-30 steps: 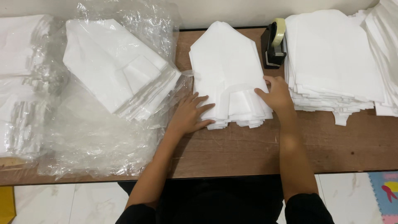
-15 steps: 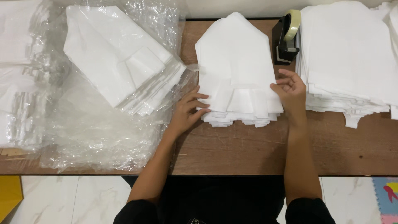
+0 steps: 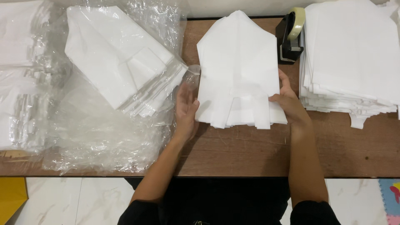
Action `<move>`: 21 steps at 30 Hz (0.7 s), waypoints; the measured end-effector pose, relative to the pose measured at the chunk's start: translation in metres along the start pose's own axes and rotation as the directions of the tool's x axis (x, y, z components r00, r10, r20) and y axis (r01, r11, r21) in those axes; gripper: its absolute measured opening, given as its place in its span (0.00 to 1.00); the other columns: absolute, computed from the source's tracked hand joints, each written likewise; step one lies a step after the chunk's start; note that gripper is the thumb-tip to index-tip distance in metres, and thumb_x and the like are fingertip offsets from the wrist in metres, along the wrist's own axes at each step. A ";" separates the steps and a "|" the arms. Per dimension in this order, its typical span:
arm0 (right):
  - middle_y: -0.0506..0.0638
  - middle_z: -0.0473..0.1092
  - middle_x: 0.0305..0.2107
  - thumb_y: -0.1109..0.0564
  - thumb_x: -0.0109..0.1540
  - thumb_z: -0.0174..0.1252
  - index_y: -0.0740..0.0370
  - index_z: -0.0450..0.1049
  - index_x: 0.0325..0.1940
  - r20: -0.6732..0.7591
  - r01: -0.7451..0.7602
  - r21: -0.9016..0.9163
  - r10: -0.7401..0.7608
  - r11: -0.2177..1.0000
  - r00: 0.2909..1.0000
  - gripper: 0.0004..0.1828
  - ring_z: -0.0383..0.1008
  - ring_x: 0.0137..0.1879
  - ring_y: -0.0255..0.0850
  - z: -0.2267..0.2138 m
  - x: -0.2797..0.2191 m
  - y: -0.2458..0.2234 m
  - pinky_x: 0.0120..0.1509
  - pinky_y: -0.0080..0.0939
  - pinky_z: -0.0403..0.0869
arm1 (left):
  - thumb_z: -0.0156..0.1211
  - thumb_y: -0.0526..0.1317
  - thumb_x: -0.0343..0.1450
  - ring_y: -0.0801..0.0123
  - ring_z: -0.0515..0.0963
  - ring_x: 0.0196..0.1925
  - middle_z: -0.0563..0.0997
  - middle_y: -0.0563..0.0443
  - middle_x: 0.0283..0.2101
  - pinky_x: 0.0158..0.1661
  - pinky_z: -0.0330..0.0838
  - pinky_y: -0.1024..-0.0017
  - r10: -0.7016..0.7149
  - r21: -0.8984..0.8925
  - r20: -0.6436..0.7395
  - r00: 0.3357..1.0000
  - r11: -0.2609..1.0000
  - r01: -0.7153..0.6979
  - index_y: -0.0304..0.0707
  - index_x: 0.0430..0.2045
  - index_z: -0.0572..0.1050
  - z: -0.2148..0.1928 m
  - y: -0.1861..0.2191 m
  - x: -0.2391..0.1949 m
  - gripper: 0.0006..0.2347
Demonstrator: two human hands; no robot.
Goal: The person repeatedly picks up stacks of white folded items, places them into clear plastic bags, and sets the sealed bags aside. The process is repeated multiple times with consistent hand movements and alignment of the items before bagging.
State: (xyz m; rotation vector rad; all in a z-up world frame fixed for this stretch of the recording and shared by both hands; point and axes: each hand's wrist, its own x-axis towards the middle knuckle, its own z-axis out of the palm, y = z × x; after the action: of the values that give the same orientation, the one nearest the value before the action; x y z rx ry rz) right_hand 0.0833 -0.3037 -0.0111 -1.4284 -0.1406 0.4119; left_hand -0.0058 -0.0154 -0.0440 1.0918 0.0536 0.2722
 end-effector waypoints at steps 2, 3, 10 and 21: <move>0.70 0.56 0.65 0.69 0.57 0.49 0.51 0.39 0.76 0.029 0.003 -0.039 -0.002 0.999 1.000 0.47 0.66 0.62 0.59 -0.005 0.003 0.005 0.61 0.61 0.71 | 0.57 0.34 0.70 0.41 0.35 0.75 0.36 0.33 0.74 0.70 0.39 0.47 -0.015 -0.071 0.004 1.000 0.997 0.016 0.38 0.70 0.37 0.021 0.024 -0.007 0.37; 0.71 0.55 0.66 0.69 0.56 0.50 0.50 0.39 0.76 0.061 0.004 -0.080 0.001 0.997 0.998 0.47 0.65 0.62 0.60 -0.008 0.005 0.007 0.61 0.62 0.70 | 0.56 0.29 0.67 0.35 0.36 0.75 0.35 0.25 0.73 0.70 0.46 0.47 -0.032 -0.142 0.006 0.999 0.989 0.033 0.34 0.70 0.33 0.031 0.036 -0.010 0.40; 0.70 0.55 0.66 0.73 0.55 0.48 0.44 0.39 0.73 0.103 0.024 0.004 -0.024 1.000 0.994 0.48 0.64 0.63 0.62 0.000 0.004 0.029 0.60 0.65 0.71 | 0.46 0.28 0.64 0.43 0.50 0.75 0.53 0.36 0.73 0.70 0.47 0.44 0.062 0.206 0.384 0.921 0.967 -0.151 0.35 0.69 0.50 0.042 0.034 -0.016 0.33; 0.70 0.60 0.62 0.65 0.59 0.57 0.51 0.40 0.70 -0.041 0.191 -0.143 -0.199 0.971 0.979 0.42 0.63 0.63 0.57 0.032 -0.004 0.014 0.63 0.57 0.70 | 0.41 0.22 0.64 0.47 0.52 0.75 0.55 0.40 0.73 0.71 0.46 0.48 0.063 0.581 0.520 0.852 0.705 -0.407 0.42 0.71 0.52 0.066 0.033 -0.034 0.35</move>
State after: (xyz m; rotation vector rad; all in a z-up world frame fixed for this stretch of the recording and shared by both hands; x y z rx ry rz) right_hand 0.0657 -0.2741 -0.0190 -1.5448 -0.2671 0.2038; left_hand -0.0329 -0.0667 0.0130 1.8900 -0.4727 0.2224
